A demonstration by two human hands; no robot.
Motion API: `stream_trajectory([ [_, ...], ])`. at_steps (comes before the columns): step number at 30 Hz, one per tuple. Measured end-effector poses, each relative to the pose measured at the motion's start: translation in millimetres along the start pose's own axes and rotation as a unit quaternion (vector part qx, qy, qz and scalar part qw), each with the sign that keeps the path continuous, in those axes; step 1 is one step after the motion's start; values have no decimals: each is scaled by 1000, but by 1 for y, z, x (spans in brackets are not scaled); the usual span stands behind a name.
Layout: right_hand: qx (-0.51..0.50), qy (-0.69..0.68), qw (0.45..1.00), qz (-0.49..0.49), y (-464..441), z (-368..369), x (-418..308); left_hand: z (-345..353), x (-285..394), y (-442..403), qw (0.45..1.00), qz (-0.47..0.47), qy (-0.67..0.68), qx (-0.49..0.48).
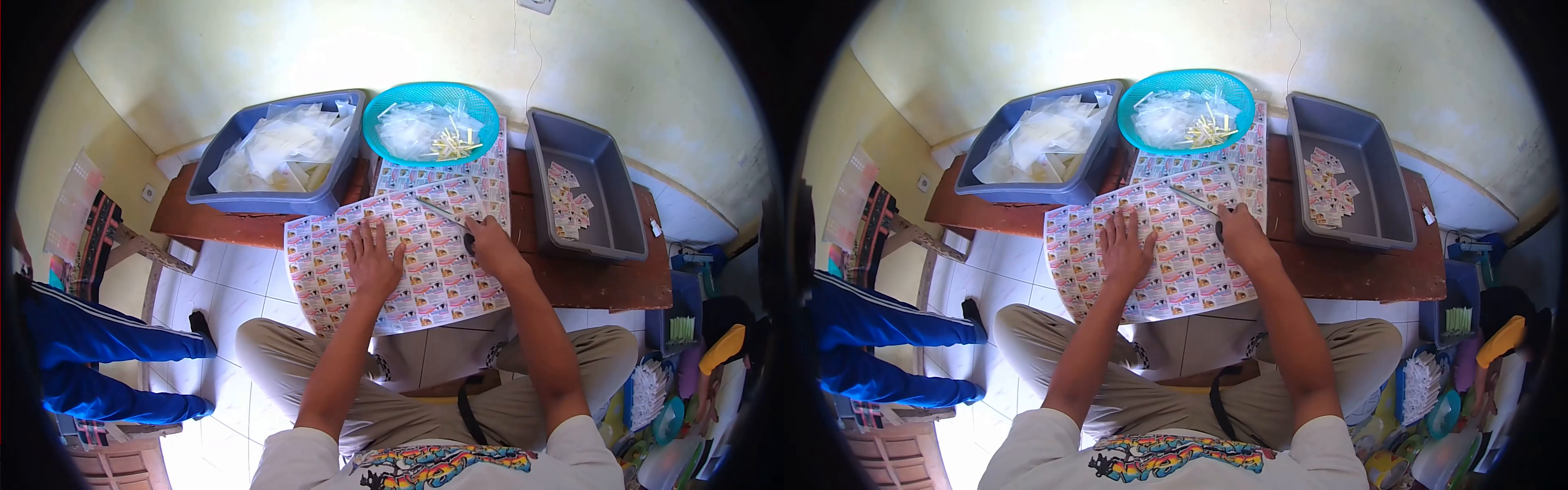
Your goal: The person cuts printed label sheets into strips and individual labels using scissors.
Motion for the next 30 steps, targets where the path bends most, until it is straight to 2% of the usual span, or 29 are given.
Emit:
stream_trajectory([
  [4,-47,-11,999,-2,-13,4,1,4,6,-4,1000,1,-23,19],
  [10,-35,-36,999,18,-27,-4,1,6,61,-11,995,75,53,32],
  [13,-48,-72,996,29,-38,-4,5,4,68,-17,997,49,36,40],
  [22,-43,-85,995,-44,-45,-4,0,-3,59,-32,994,46,51,79],
  [25,-83,-154,984,7,-39,-3,1,-2,51,-35,995,47,36,81],
  [28,-57,-137,989,-18,-36,-5,-1,0,49,-40,994,50,31,94],
  [30,-68,-137,988,1,-32,-2,-1,-1,49,-42,994,52,35,94],
])
Point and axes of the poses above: each hand's wrist, its own y-axis away from the middle knuckle, its own z-axis out of the palm, x = y × z, the point moved 10 cm from there along -y, towards the middle knuckle, and after that the axes turned 10 degrees about -z, right-handed, at the moved point
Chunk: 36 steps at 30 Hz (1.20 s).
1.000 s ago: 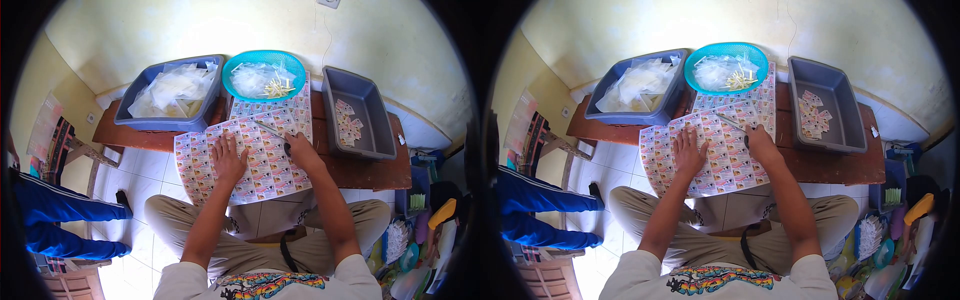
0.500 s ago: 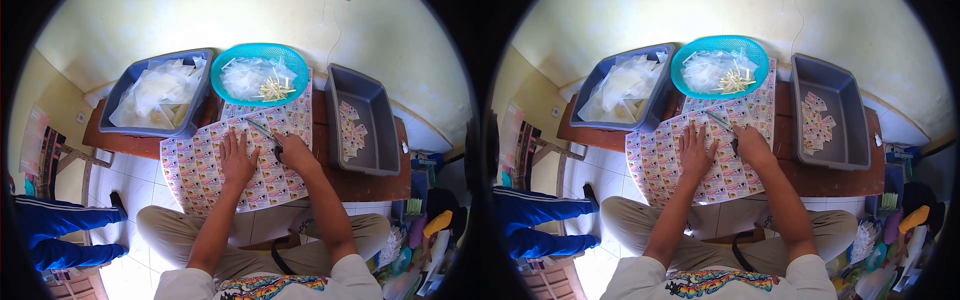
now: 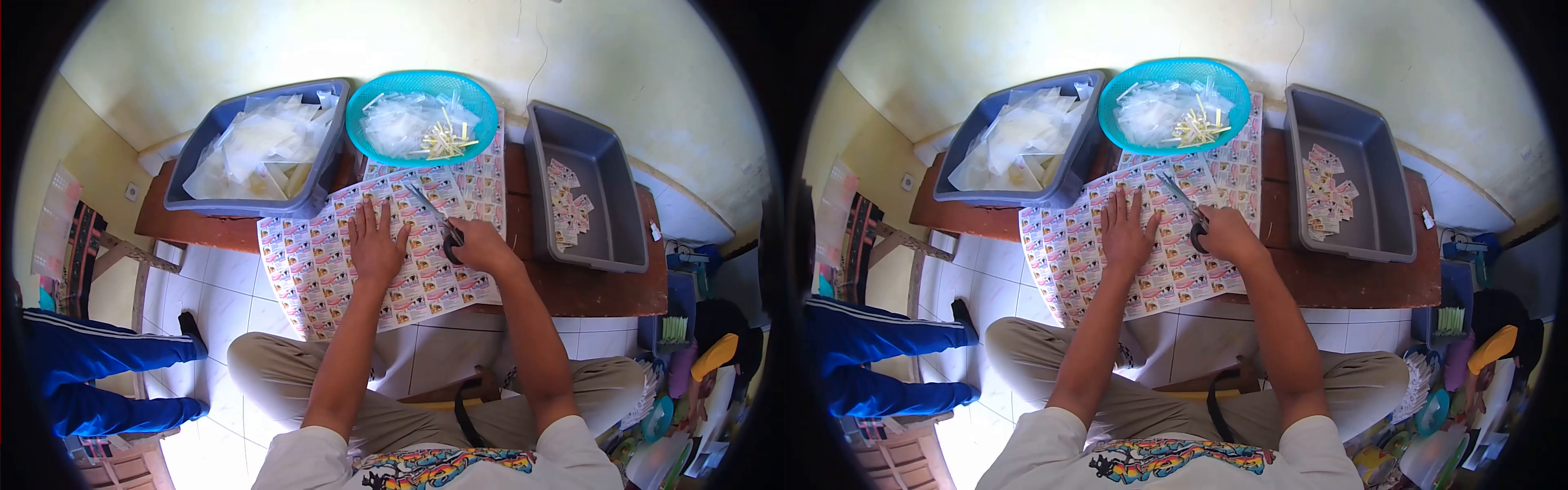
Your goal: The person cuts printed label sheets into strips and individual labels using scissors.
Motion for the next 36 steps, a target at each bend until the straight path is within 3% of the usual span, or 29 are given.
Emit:
stream_trajectory([
  [8,17,-42,998,32,41,2,14,9,28,25,997,-16,-3,-76],
  [10,-19,-143,984,108,67,1,0,11,29,24,996,-19,3,-86],
  [16,-24,-253,960,120,107,19,-7,16,25,20,996,-29,-6,-86],
  [19,-30,-248,960,126,113,18,-12,14,25,22,995,-31,-17,-93],
  [21,-28,-258,958,121,115,24,-4,-5,29,22,998,-24,46,-36],
  [27,-39,-282,950,126,114,32,2,-18,39,38,990,-5,124,-62],
  [36,-37,-289,949,120,115,34,9,-7,57,70,994,37,76,-65],
])
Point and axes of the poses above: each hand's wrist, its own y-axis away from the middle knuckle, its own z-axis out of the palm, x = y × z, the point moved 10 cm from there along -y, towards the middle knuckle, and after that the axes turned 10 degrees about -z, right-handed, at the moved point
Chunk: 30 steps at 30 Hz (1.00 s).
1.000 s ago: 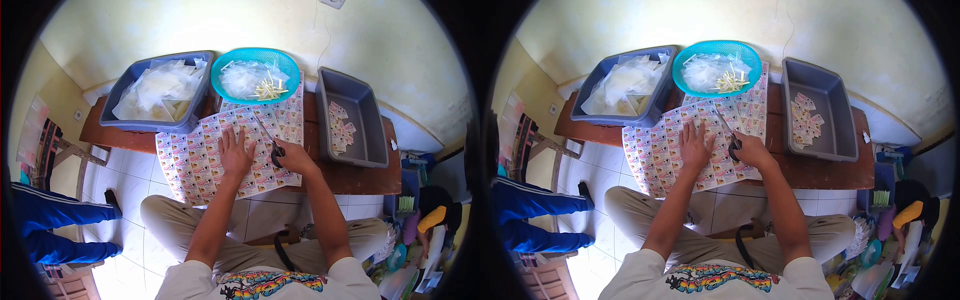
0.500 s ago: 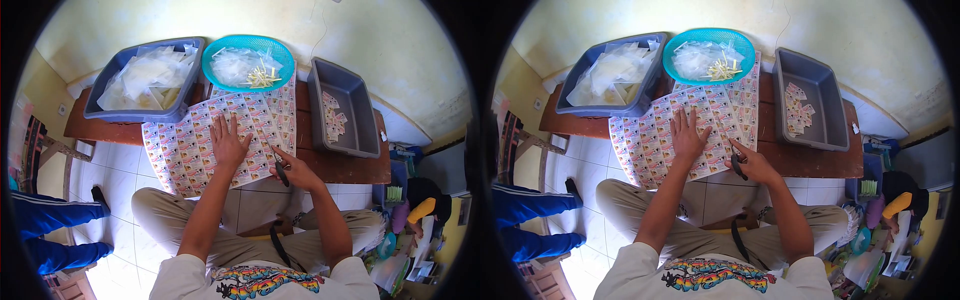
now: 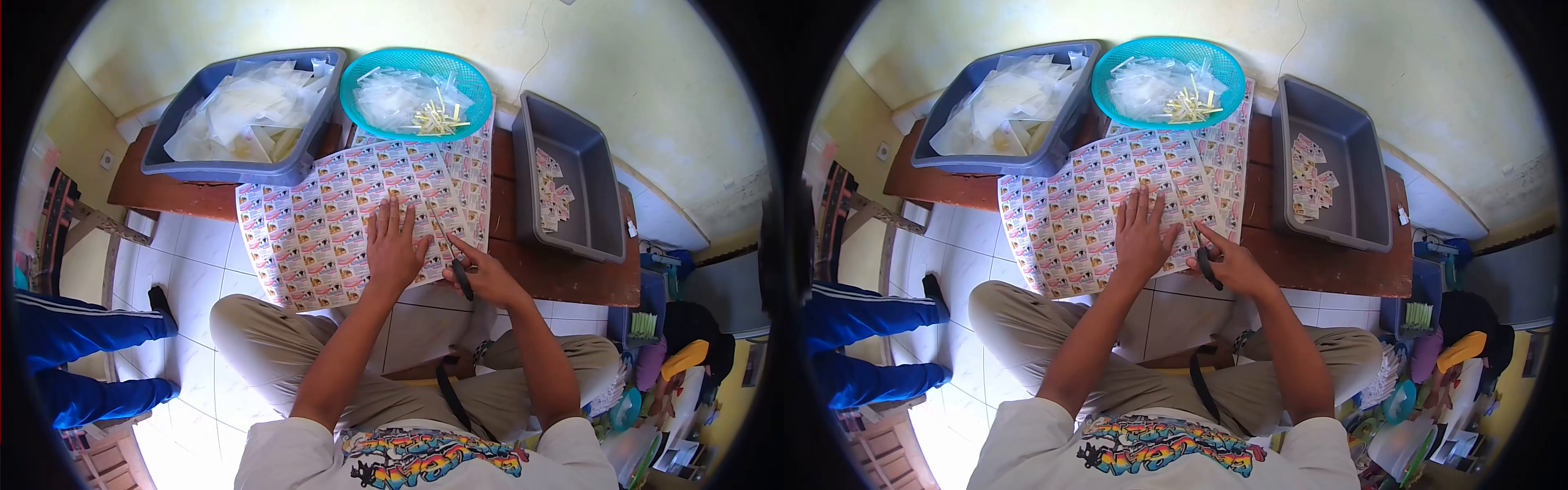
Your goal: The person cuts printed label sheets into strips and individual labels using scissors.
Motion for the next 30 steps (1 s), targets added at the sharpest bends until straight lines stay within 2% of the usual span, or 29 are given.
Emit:
stream_trajectory([
  [10,-13,-5,1000,-2,25,-2,10,1,1,-3,999,6,-27,-19],
  [12,-19,-16,1000,12,40,-3,5,8,0,-2,997,-4,-13,-80],
  [16,-27,-28,999,25,67,-4,15,2,1,-3,994,8,-11,-110],
  [18,-31,-44,998,26,79,-2,15,2,5,-1,985,18,-27,-169],
  [28,-66,-48,996,35,110,4,35,13,12,8,978,88,-38,-186],
  [30,-68,-57,995,33,113,6,33,17,10,7,971,88,-42,-218],
])
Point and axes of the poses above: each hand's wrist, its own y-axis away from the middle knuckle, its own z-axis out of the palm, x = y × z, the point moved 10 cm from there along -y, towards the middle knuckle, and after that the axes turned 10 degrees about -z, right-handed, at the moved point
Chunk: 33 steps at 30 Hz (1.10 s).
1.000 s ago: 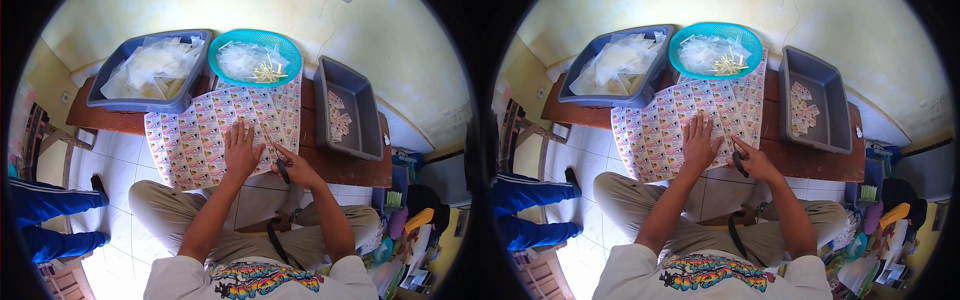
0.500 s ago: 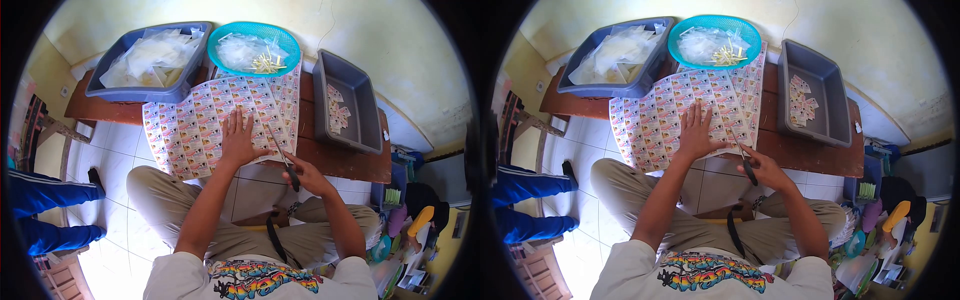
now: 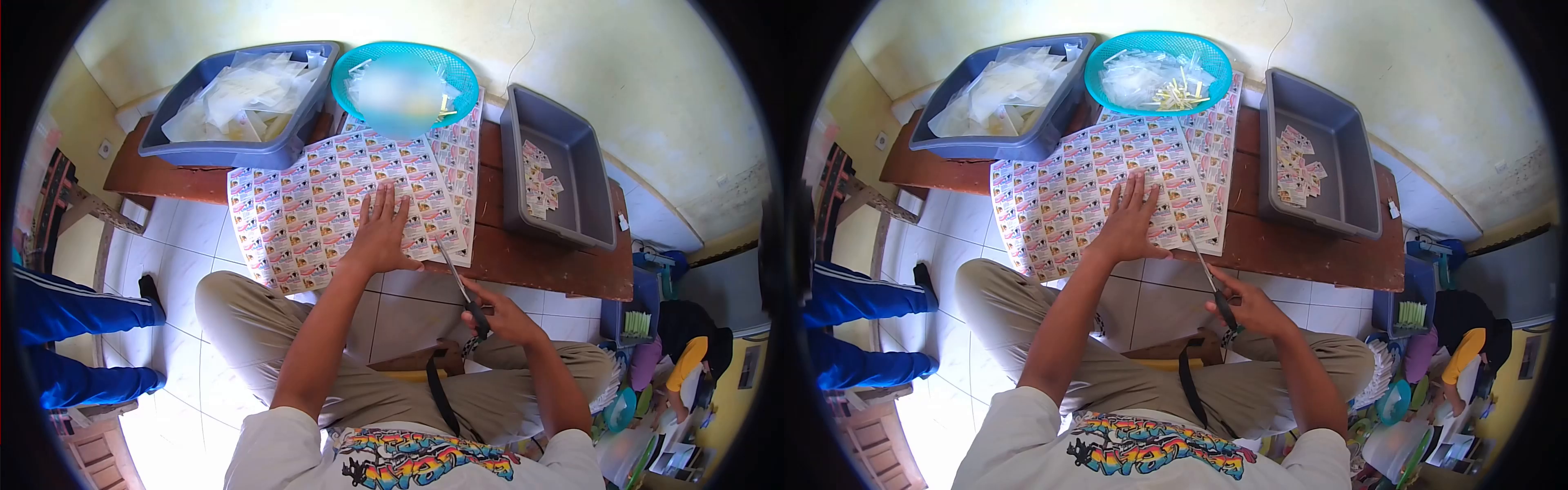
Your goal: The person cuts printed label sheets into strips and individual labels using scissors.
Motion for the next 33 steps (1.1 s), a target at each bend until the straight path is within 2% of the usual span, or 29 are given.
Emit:
stream_trajectory([
  [5,-26,14,1000,-3,6,1,1,-3,-1,-2,1000,-7,12,-8],
  [7,-20,-20,1000,7,11,2,0,1,-3,-3,1000,-9,19,-6],
  [16,-3,6,999,41,34,0,0,1,-5,-2,999,0,43,26],
  [24,-7,5,999,37,38,2,-3,0,-8,-2,995,3,92,44],
  [33,12,-31,999,17,13,8,-6,-7,-1,4,994,14,78,73],
])
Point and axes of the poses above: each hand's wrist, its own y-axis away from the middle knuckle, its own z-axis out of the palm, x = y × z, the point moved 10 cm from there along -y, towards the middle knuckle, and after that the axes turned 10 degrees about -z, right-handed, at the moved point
